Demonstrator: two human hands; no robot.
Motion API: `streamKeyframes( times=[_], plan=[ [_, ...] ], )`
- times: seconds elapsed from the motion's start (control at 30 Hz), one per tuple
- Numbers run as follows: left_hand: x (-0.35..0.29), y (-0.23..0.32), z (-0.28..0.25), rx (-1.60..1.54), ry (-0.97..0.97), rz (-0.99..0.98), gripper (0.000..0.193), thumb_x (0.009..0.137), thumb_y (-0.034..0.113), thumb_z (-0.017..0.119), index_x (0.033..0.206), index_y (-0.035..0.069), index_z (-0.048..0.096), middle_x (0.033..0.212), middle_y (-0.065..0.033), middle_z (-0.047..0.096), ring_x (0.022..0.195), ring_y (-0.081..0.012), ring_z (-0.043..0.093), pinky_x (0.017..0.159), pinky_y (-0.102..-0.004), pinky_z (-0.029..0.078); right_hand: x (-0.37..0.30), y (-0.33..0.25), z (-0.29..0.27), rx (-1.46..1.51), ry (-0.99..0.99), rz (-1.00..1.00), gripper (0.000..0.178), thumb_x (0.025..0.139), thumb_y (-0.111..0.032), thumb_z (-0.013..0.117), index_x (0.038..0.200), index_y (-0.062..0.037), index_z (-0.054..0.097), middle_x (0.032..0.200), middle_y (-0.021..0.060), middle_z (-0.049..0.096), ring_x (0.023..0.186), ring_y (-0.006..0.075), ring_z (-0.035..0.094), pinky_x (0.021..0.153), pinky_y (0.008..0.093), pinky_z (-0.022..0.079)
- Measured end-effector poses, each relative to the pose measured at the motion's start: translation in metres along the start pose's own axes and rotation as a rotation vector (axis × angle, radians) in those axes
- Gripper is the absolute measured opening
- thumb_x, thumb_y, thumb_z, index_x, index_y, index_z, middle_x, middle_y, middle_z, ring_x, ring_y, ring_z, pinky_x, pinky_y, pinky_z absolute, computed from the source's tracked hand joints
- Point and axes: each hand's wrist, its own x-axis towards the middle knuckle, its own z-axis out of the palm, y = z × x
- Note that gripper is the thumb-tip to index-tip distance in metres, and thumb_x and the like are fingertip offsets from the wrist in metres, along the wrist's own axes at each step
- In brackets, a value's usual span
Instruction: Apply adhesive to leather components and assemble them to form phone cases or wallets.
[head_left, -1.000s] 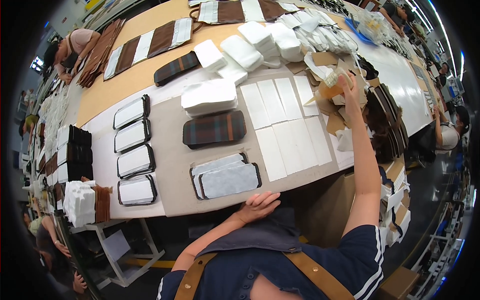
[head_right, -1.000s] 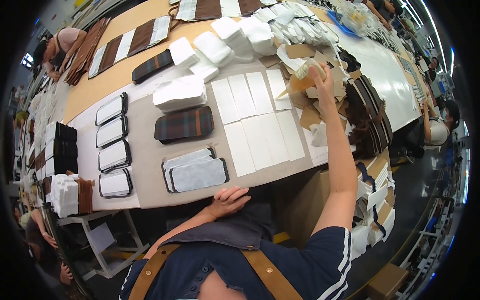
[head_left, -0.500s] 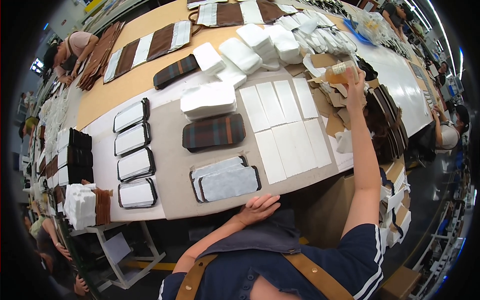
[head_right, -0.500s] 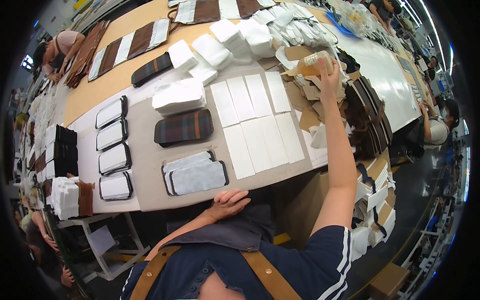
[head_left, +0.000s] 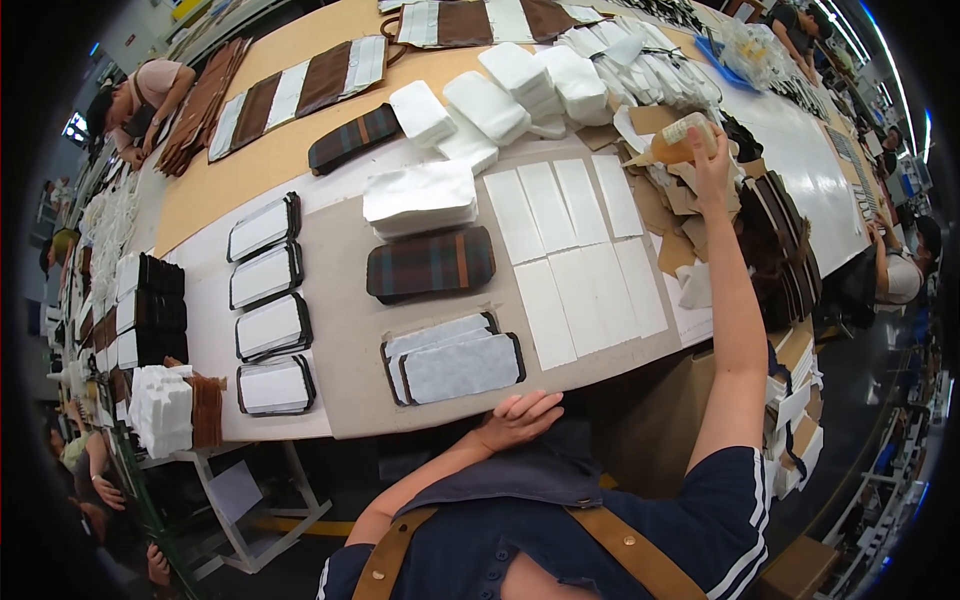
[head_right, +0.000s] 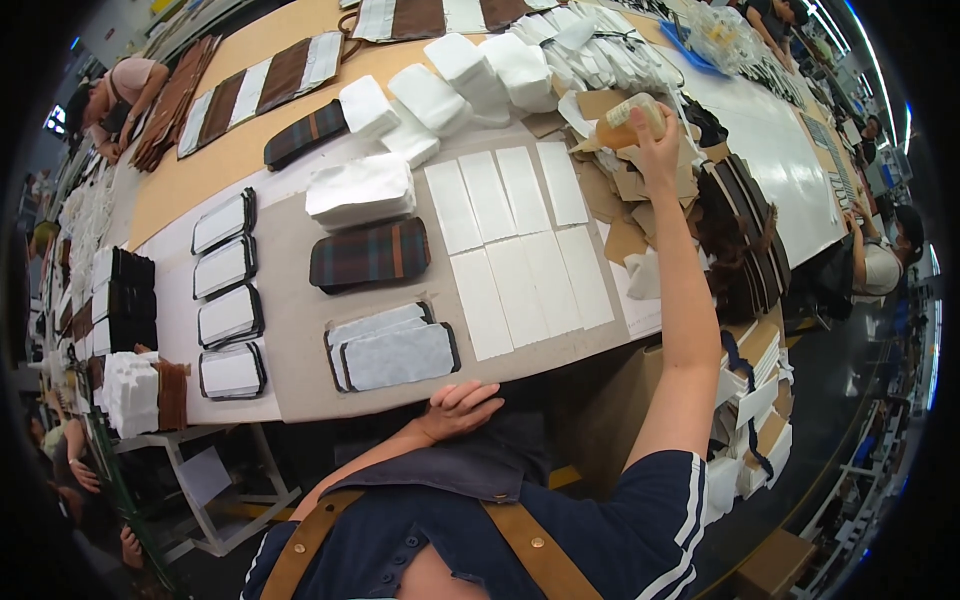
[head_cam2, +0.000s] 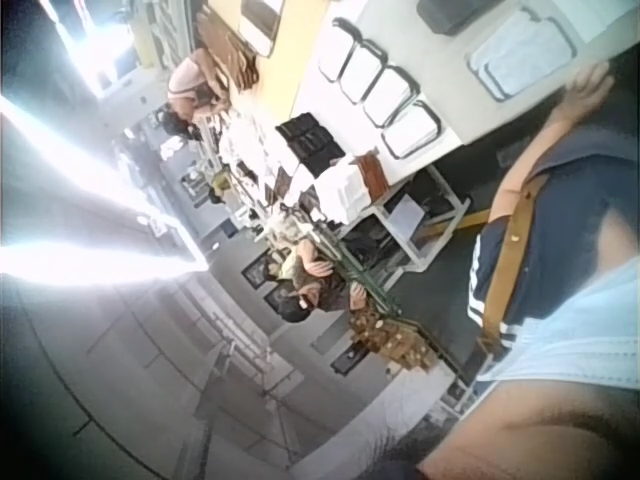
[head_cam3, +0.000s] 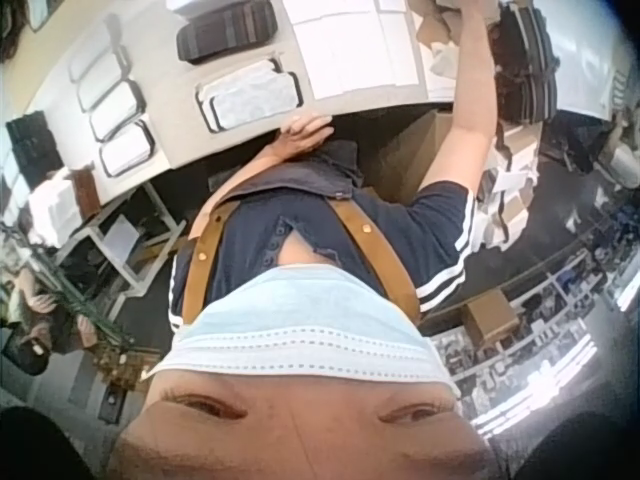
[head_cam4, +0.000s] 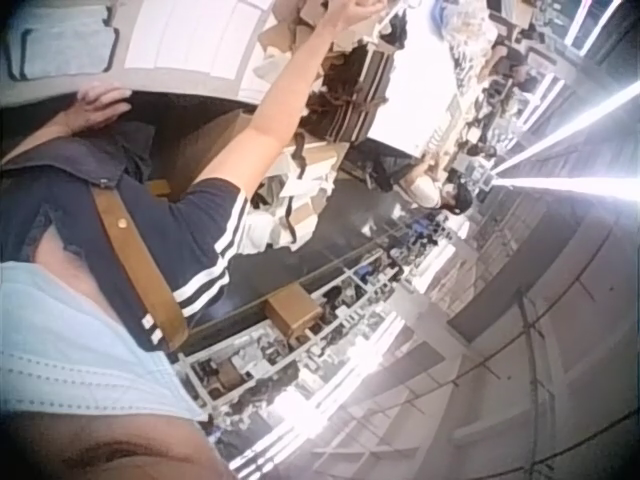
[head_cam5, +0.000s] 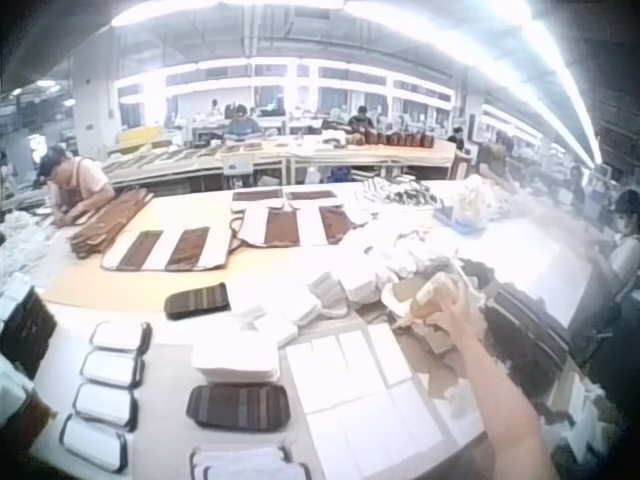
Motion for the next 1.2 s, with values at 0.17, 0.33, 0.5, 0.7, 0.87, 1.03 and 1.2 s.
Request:
streamKeyframes(
  times=[0.17, 0.33, 0.5, 0.7, 0.87, 1.03, 1.2],
  plan=[
    [0.001, 0.001, 0.0, -0.042, -0.002, -0.01, 0.028, 0.085, 0.031, 0.071, 0.113, 0.034, 0.071, 0.138, 0.0116, 0.059, 0.129, -0.0098, 0.047, 0.11, -0.0344, 0.023, -0.017, -0.013, -0.015, -0.008, 0.008, 0.037, 0.072, 0.088, -0.059, 0.073, 0.128, -0.0019, 0.056, 0.119, 0.0099, 0.06, 0.11, 0.0188, 0.057, 0.097, 0.0318, 0.045],
    [0.003, 0.002, -0.001, -0.054, 0.031, -0.035, 0.02, 0.089, 0.033, 0.068, 0.109, 0.032, 0.07, 0.139, 0.0109, 0.058, 0.131, -0.0098, 0.046, 0.115, -0.0349, 0.021, -0.031, -0.022, -0.033, 0.021, -0.074, 0.097, 0.074, 0.088, -0.061, 0.073, 0.13, -0.002, 0.056, 0.118, 0.0091, 0.06, 0.104, 0.015, 0.059, 0.084, 0.0263, 0.05],
    [0.004, 0.001, -0.001, -0.066, 0.018, -0.044, 0.021, 0.088, 0.033, 0.069, 0.109, 0.031, 0.07, 0.139, 0.0107, 0.058, 0.133, -0.0104, 0.045, 0.114, -0.0347, 0.022, -0.052, -0.028, -0.047, -0.033, -0.035, 0.1, 0.074, 0.089, -0.061, 0.072, 0.131, -0.0024, 0.055, 0.119, 0.0087, 0.06, 0.107, 0.0146, 0.057, 0.089, 0.0264, 0.047],
    [0.005, 0.002, -0.002, -0.101, 0.033, -0.048, 0.021, 0.087, 0.03, 0.072, 0.107, 0.031, 0.071, 0.139, 0.0102, 0.058, 0.133, -0.0113, 0.044, 0.112, -0.0345, 0.023, -0.085, -0.034, -0.07, -0.014, -0.012, 0.137, 0.071, 0.091, -0.059, 0.069, 0.131, -0.0022, 0.055, 0.12, 0.0084, 0.059, 0.111, 0.0149, 0.056, 0.092, 0.0286, 0.047],
    [0.005, 0.001, -0.006, -0.107, 0.021, -0.054, 0.032, 0.081, 0.026, 0.077, 0.111, 0.032, 0.07, 0.139, 0.0097, 0.057, 0.128, -0.0136, 0.047, 0.107, -0.0332, 0.028, -0.131, -0.058, -0.072, 0.267, 0.142, 0.324, 0.067, 0.092, -0.052, 0.073, 0.131, -0.0025, 0.051, 0.119, 0.0079, 0.058, 0.109, 0.0139, 0.058, 0.086, 0.0301, 0.053],
    [0.006, 0.002, -0.007, -0.116, 0.015, -0.056, 0.031, 0.081, 0.026, 0.078, 0.11, 0.032, 0.07, 0.138, 0.0091, 0.058, 0.128, -0.0144, 0.048, 0.107, -0.0331, 0.029, -0.178, -0.074, -0.055, 0.436, 0.387, 0.331, 0.065, 0.088, -0.034, 0.082, 0.131, -0.0006, 0.045, 0.123, 0.0109, 0.054, 0.109, 0.0168, 0.059, 0.091, 0.0313, 0.055],
    [0.004, 0.001, -0.005, -0.145, 0.005, -0.041, 0.023, 0.086, 0.028, 0.074, 0.109, 0.027, 0.072, 0.141, 0.0082, 0.057, 0.133, -0.0126, 0.045, 0.11, -0.0334, 0.026, -0.201, -0.059, -0.044, 0.228, 0.486, 0.26, 0.06, 0.092, -0.034, 0.078, 0.131, -0.0028, 0.044, 0.123, 0.0091, 0.054, 0.112, 0.0165, 0.056, 0.092, 0.0323, 0.053]
  ],
)
